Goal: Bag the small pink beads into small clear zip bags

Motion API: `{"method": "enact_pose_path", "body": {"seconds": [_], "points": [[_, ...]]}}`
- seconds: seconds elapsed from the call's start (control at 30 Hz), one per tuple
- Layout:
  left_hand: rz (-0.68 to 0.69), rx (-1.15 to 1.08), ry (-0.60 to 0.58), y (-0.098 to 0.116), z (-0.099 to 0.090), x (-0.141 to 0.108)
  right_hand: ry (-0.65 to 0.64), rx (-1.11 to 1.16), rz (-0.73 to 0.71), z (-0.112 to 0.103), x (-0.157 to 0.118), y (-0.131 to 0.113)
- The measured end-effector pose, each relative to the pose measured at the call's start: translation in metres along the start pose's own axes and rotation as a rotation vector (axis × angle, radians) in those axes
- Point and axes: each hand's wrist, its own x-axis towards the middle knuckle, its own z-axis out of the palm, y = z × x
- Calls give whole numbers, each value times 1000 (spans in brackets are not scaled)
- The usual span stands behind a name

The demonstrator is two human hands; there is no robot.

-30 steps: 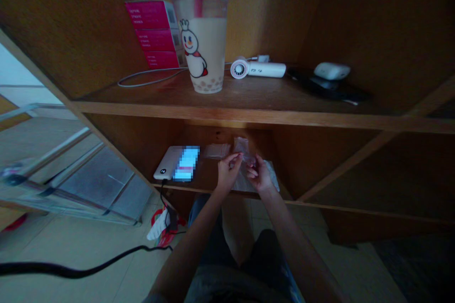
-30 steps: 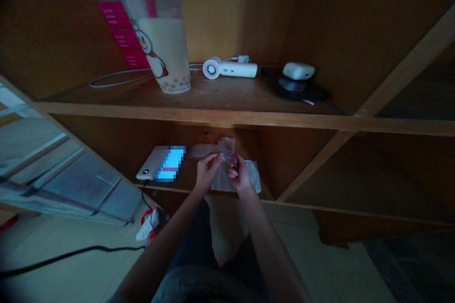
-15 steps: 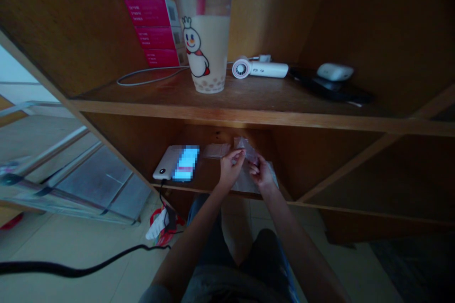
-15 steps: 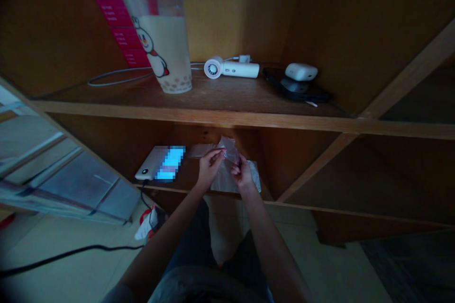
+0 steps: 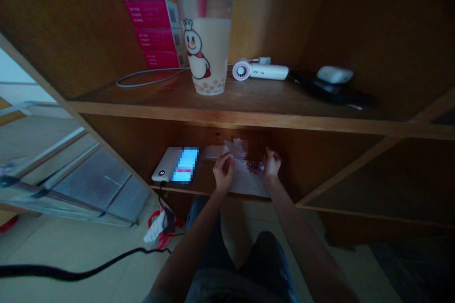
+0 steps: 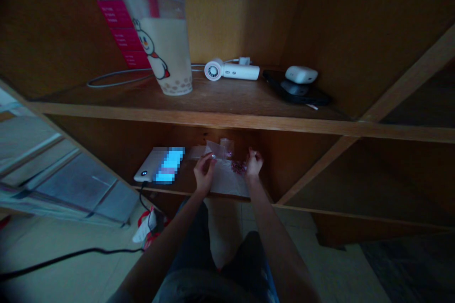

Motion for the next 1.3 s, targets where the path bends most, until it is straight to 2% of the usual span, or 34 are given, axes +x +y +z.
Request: {"method": "enact_pose_path", "body": {"seconds": [0.13,0.27,0.37,0.53,0.6,0.77,1.3], "points": [[8,9,-39,1,0,-1,25,-36,-69,7,5,8],[-12,24,-32,2,-1,-1,-41,-215,-165,13,-2,11],[-40,17,22,2,-1,-1,-146,-410,-253,18,-8,11],[-100,-28,84,2,-1,0,-436,-663,-385,25,-14,8],[-106,-25,91,3,-1,0,-484,-724,-408,26,-16,6],[-136,-30,86,5,-2,0,-486,-773,-426,29,-19,7],[-107,-14,93,4,-4,0,-443,-772,-460,27,-13,18]]}}
